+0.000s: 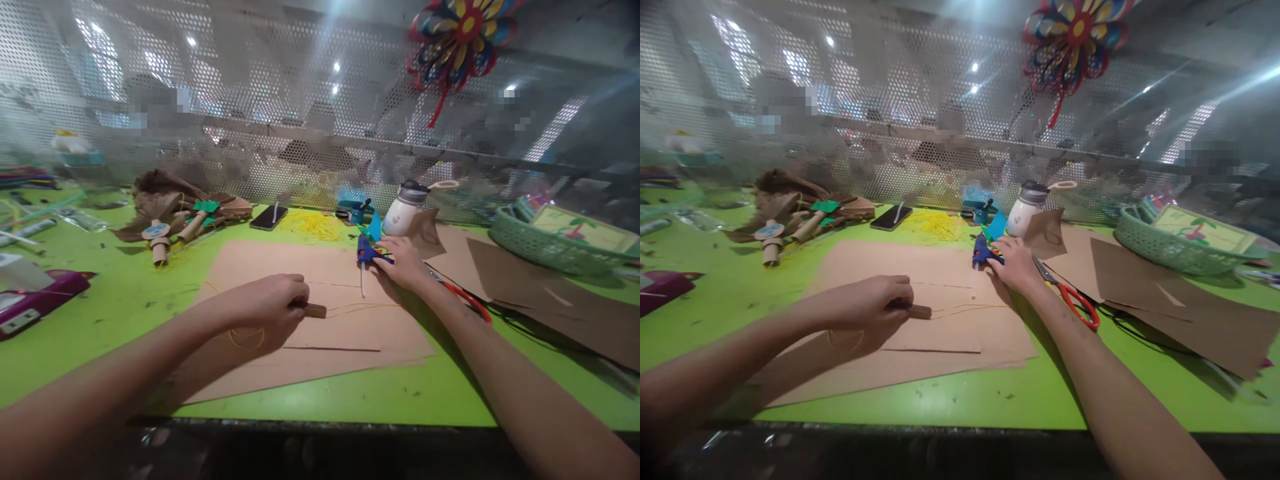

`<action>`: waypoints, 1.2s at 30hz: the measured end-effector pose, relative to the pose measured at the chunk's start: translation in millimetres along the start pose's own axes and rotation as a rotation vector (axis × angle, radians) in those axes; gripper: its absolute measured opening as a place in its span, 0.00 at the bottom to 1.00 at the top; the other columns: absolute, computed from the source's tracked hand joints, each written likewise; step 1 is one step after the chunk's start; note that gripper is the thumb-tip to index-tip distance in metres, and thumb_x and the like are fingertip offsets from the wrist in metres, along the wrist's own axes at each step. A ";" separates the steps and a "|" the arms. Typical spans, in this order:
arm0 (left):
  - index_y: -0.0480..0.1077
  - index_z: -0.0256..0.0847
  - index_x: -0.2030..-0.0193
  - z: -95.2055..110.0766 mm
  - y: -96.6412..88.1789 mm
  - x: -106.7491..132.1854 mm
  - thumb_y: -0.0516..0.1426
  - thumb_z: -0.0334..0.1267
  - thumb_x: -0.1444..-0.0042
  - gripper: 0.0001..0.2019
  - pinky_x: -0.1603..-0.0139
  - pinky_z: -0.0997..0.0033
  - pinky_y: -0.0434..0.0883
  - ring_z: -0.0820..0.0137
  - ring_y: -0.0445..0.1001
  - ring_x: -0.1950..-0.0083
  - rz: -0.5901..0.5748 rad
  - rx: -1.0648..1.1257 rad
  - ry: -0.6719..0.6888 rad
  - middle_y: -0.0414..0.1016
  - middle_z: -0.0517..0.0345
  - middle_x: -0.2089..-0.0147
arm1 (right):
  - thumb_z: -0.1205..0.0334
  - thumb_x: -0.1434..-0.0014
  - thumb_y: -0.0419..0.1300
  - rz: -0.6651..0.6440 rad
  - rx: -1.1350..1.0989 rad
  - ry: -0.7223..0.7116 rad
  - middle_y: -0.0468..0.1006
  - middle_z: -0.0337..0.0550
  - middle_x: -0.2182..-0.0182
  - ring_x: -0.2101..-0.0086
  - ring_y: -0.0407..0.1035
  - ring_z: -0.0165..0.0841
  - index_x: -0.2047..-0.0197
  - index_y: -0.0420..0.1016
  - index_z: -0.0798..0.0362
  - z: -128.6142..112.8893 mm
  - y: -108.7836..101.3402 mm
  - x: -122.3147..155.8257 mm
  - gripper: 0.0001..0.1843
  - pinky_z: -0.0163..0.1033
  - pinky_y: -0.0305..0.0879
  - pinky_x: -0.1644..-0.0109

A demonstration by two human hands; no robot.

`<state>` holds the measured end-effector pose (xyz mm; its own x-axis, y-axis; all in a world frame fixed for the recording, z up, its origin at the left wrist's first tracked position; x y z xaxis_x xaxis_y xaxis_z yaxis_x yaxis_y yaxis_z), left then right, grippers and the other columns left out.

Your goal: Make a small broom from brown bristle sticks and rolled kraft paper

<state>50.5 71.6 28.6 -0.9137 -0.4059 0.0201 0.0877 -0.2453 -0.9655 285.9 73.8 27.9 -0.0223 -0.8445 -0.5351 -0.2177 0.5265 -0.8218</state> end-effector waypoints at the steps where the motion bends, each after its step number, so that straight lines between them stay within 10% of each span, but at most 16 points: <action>1: 0.71 0.39 0.70 0.1 -0.1 1.4 0.52 0.33 0.47 0.07 0.68 0.70 0.61 0.69 0.68 0.69 -0.004 -0.008 0.005 0.71 0.55 0.67 | 0.60 0.42 0.58 0.022 -0.022 -0.017 0.73 0.58 0.49 0.48 0.62 0.50 0.52 0.75 0.57 -10.5 -6.2 0.7 0.17 0.55 0.58 0.45; 14: 0.72 0.43 0.63 -12.5 -1.2 49.4 0.50 0.40 0.39 0.11 0.63 0.70 0.62 0.68 0.68 0.63 0.163 0.089 -0.098 0.69 0.57 0.63 | 0.64 0.41 0.57 -0.409 -0.227 -0.457 0.75 0.51 0.59 0.56 0.65 0.40 0.57 0.73 0.56 -167.9 -14.8 69.1 0.09 0.45 0.63 0.53; 31: 0.69 0.41 0.71 2.6 -1.0 30.8 0.51 0.37 0.41 0.10 0.67 0.68 0.60 0.66 0.66 0.66 0.164 -0.146 -0.015 0.69 0.55 0.69 | 0.64 0.40 0.57 -0.457 -0.203 -0.364 0.76 0.45 0.63 0.58 0.66 0.37 0.66 0.71 0.53 -162.7 -2.5 73.3 0.03 0.42 0.63 0.53; 36: 0.70 0.40 0.71 -6.6 0.0 26.9 0.50 0.35 0.41 0.10 0.67 0.70 0.61 0.67 0.68 0.65 0.162 -0.071 -0.049 0.70 0.54 0.67 | 0.64 0.40 0.55 -0.230 -0.055 -0.140 0.78 0.46 0.58 0.56 0.70 0.36 0.57 0.75 0.52 -100.2 -15.3 27.3 0.09 0.39 0.64 0.51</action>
<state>23.3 66.5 27.4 -0.8694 -0.4778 -0.1259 0.2021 -0.1114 -0.9730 190.9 32.9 45.5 0.1678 -0.9176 -0.3603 -0.2545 0.3128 -0.9151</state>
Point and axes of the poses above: each hand's wrist, its own x-axis away from the middle knuckle, its own y-axis out of the palm, z = x × y, the point moved 9 cm from there along -x, towards the middle knuckle
